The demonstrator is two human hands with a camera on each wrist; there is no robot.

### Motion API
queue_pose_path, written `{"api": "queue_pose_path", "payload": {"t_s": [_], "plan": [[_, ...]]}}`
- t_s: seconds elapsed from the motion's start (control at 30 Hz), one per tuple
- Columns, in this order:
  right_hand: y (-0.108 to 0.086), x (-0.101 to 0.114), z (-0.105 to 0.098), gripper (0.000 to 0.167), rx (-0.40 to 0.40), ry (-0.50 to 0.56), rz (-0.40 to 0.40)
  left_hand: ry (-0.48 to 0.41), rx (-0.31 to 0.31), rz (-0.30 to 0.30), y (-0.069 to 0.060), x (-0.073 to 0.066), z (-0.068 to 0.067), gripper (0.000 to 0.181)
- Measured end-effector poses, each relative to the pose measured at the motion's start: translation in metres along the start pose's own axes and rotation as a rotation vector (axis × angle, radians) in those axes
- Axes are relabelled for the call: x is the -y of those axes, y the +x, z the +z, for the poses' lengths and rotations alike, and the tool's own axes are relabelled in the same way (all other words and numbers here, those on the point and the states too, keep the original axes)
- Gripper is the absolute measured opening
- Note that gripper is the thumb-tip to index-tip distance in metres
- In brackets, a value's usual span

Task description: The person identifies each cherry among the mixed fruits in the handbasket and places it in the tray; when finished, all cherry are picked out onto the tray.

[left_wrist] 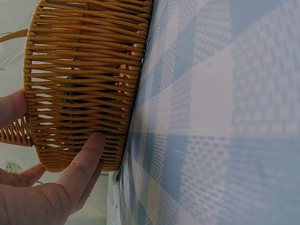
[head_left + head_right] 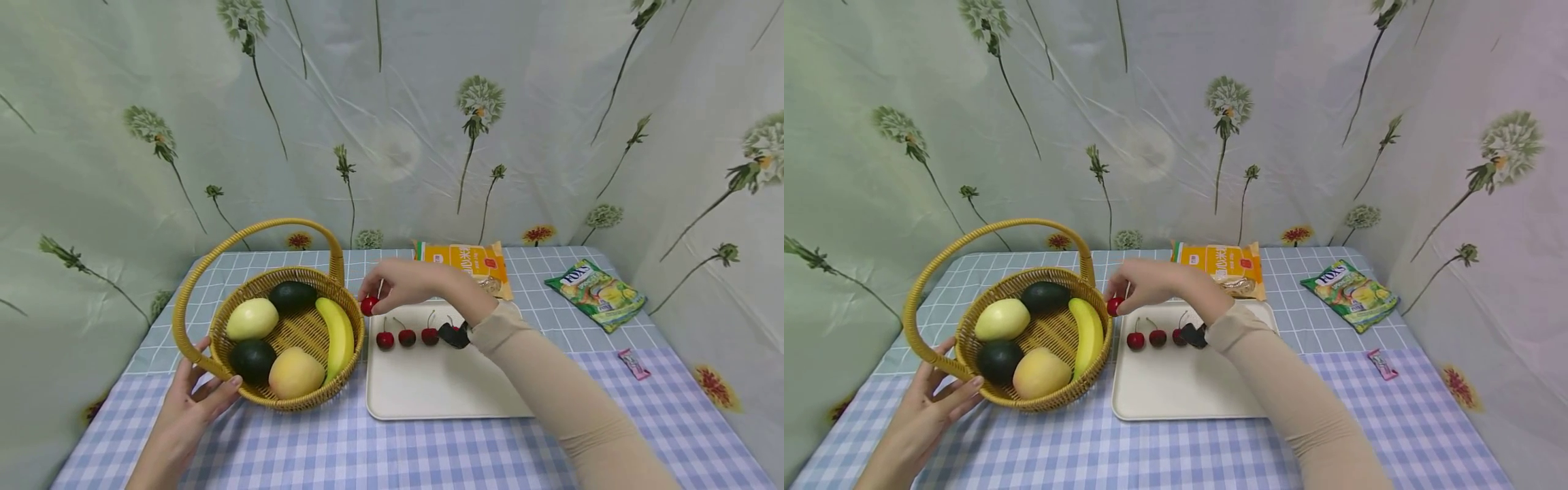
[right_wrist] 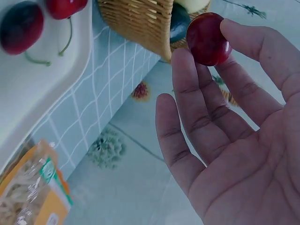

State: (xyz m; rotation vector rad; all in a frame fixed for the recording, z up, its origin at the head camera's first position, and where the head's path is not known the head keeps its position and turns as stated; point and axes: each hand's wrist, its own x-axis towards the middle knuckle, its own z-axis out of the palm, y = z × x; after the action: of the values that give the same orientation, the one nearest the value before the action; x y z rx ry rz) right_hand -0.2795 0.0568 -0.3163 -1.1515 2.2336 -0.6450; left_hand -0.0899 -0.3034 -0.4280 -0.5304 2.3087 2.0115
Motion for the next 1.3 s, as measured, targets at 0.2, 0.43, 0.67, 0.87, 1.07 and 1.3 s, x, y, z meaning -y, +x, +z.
{"api": "queue_pose_path", "payload": {"t_s": [0.2, 0.43, 0.67, 0.87, 1.07, 1.3], "plan": [[-0.029, -0.016, 0.004, 0.031, -0.058, 0.061, 0.028, -0.004, -0.001, 0.010, -0.001, 0.000, -0.001, 0.106], [-0.067, -0.036, 0.009, 0.032, -0.143, 0.084, 0.064, 0.003, 0.001, -0.006, -0.001, -0.002, -0.001, 0.107], [-0.103, -0.061, 0.014, 0.031, -0.226, 0.137, 0.128, -0.008, 0.006, -0.006, -0.002, 0.000, -0.002, 0.105], [-0.129, -0.082, 0.021, 0.032, -0.274, 0.180, 0.193, -0.031, 0.000, 0.022, -0.003, 0.003, -0.003, 0.104], [-0.153, -0.103, 0.028, 0.033, -0.336, 0.193, 0.246, -0.045, 0.013, 0.057, -0.003, 0.003, -0.002, 0.104], [-0.173, -0.124, 0.039, 0.034, -0.359, 0.170, 0.298, -0.023, 0.006, 0.027, -0.003, 0.000, 0.000, 0.105]]}}
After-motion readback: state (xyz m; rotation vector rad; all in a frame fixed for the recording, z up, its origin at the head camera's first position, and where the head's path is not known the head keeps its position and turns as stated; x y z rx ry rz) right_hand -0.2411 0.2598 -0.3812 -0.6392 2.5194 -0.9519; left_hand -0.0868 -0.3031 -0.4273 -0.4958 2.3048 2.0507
